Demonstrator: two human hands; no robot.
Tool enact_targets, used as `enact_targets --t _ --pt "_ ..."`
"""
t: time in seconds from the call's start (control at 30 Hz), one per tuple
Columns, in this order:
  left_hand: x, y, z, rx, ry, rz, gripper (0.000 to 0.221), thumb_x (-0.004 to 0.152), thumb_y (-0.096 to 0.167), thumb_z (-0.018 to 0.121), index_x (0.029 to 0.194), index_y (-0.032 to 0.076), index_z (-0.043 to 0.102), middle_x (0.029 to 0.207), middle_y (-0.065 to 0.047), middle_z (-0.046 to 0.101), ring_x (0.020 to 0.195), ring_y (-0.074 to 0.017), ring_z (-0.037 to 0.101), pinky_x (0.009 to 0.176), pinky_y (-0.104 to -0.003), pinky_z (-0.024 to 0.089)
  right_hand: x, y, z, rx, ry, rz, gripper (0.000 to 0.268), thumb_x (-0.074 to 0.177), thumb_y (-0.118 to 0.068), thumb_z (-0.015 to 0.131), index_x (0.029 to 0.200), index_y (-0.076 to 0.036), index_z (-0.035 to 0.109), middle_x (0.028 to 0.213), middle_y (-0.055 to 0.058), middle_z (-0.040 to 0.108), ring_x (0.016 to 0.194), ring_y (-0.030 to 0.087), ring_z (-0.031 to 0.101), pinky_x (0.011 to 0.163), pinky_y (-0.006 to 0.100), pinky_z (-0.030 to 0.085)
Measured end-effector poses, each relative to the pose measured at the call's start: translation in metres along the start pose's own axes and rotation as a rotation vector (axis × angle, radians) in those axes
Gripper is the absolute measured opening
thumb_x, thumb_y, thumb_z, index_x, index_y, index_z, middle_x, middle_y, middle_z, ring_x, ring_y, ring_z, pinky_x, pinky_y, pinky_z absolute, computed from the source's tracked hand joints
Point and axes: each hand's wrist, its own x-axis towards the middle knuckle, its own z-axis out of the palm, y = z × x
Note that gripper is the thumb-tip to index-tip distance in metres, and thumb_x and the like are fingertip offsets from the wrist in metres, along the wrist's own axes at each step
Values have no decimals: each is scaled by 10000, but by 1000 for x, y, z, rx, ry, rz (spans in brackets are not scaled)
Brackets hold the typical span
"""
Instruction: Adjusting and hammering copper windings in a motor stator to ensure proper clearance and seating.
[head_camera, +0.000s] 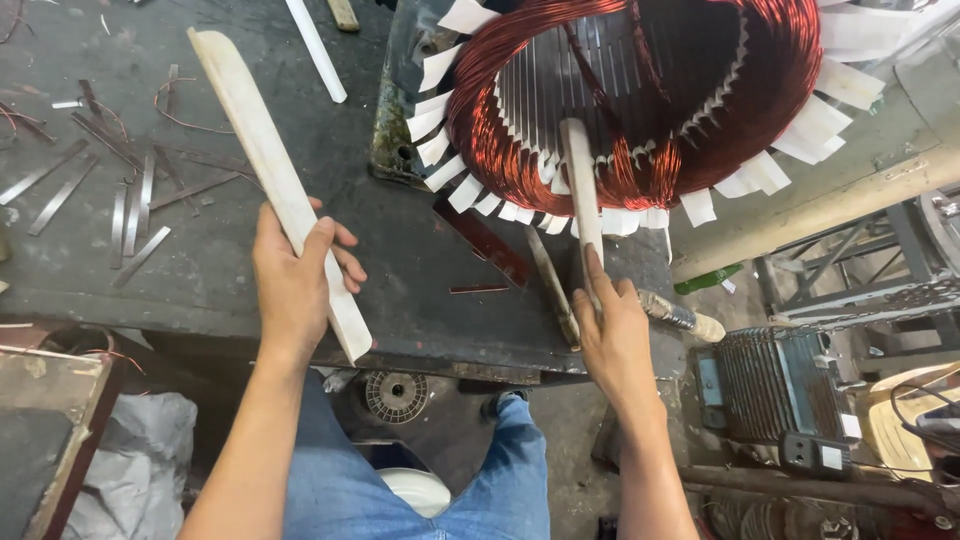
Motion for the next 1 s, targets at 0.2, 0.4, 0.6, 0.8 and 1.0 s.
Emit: enact_targets --t 0.2,0.4,0.6,0.8,1.0 --pt "1 1 -1 22 -10 -6 210 1121 49 501 1307 -37 455 860 -194 685 575 -237 723 455 -316 614 -9 -15 7 33 -29 25 577 1068 -315 610 1642 -299 555 1073 256 694 981 506 730 825 585 580" --pt "0 4 1 34 -9 -6 217 1117 49 502 1309 -44 462 850 -187 683 579 -230 721 457 -316 615 -3 -29 10 -35 56 24 542 1037 -253 662 1578 -221 638 1038 229 666 917 482 752 768 549 626" --pt "2 1 1 34 -3 -6 217 1114 42 507 1308 -50 470 845 -189 687 577 -233 721 456 -322 613 31 -38 18 -152 127 -67 500 1033 -287 684 1526 -203 694 980 187 604 847 478 748 699 570 629" --pt "4 1 1 16 -3 -16 229 1095 26 517 1302 -61 476 834 -198 685 562 -248 718 440 -334 613 66 -59 24 -104 168 -126 431 1051 -192 640 1460 -85 728 1016 284 632 883 608 721 748 670 603" --pt "6 -2 1 5 -1 -26 229 1086 32 520 1291 -63 483 830 -196 691 560 -237 719 438 -331 623 126 -44 40 -229 169 -144 384 1092 -229 599 1428 -132 757 1068 241 626 909 550 754 771 642 624"
